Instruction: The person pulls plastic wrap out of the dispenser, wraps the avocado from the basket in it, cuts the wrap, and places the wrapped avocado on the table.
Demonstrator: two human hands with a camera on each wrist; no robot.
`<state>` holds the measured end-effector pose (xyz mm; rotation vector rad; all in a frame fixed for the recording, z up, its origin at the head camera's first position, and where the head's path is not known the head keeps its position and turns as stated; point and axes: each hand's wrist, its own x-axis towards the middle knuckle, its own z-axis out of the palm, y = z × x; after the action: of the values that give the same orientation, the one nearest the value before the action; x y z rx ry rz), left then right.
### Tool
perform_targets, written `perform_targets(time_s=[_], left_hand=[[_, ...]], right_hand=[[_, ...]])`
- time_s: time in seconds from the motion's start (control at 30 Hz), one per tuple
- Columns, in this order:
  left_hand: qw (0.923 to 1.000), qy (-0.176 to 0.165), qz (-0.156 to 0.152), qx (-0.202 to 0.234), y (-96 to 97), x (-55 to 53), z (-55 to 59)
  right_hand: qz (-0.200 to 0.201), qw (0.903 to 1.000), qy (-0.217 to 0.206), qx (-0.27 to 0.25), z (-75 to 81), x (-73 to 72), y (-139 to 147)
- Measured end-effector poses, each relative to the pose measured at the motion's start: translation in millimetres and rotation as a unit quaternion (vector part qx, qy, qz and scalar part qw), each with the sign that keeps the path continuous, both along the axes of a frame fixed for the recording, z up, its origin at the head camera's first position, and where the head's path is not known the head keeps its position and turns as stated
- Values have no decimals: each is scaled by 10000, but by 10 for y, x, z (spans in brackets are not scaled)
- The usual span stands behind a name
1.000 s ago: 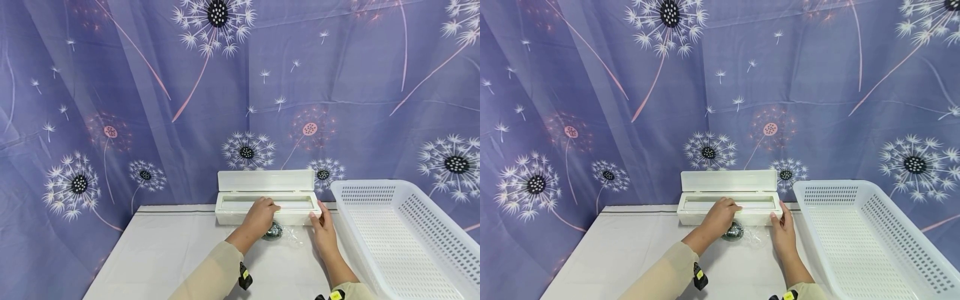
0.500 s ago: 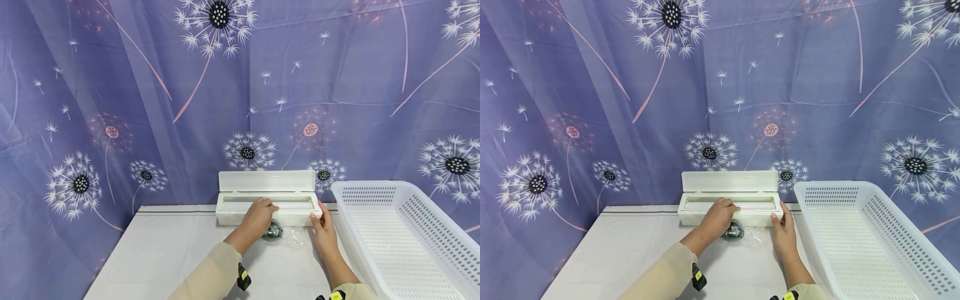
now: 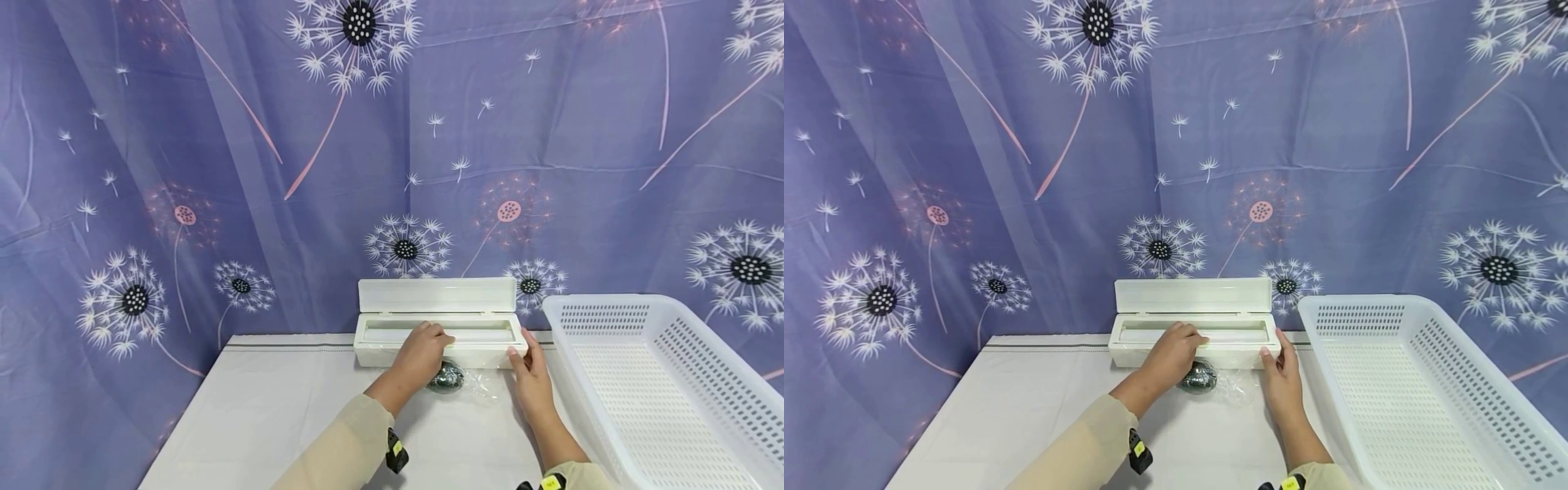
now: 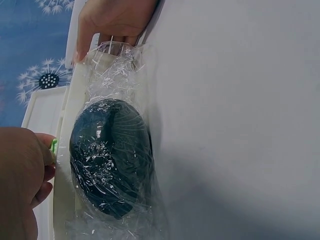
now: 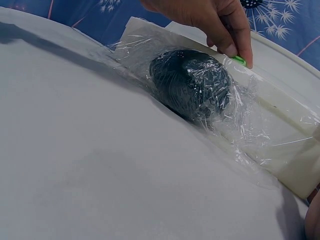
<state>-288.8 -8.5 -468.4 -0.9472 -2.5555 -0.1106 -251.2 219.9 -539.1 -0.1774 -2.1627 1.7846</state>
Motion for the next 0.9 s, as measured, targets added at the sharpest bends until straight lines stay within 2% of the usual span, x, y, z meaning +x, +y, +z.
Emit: perform_targets(time_s=[0.23, 0.6, 0.9], left_hand=[[9999, -119, 59, -90, -5, -19, -14], [9996, -276, 67, -27, -14, -10, -6], [9997, -204, 119, -82, -24, -22, -17]], right_hand=[[-5, 9999, -64, 82, -25, -27, 29], [37, 9999, -70, -148, -31, -47, 35], [-9, 9999, 154, -55, -40, -30, 10]])
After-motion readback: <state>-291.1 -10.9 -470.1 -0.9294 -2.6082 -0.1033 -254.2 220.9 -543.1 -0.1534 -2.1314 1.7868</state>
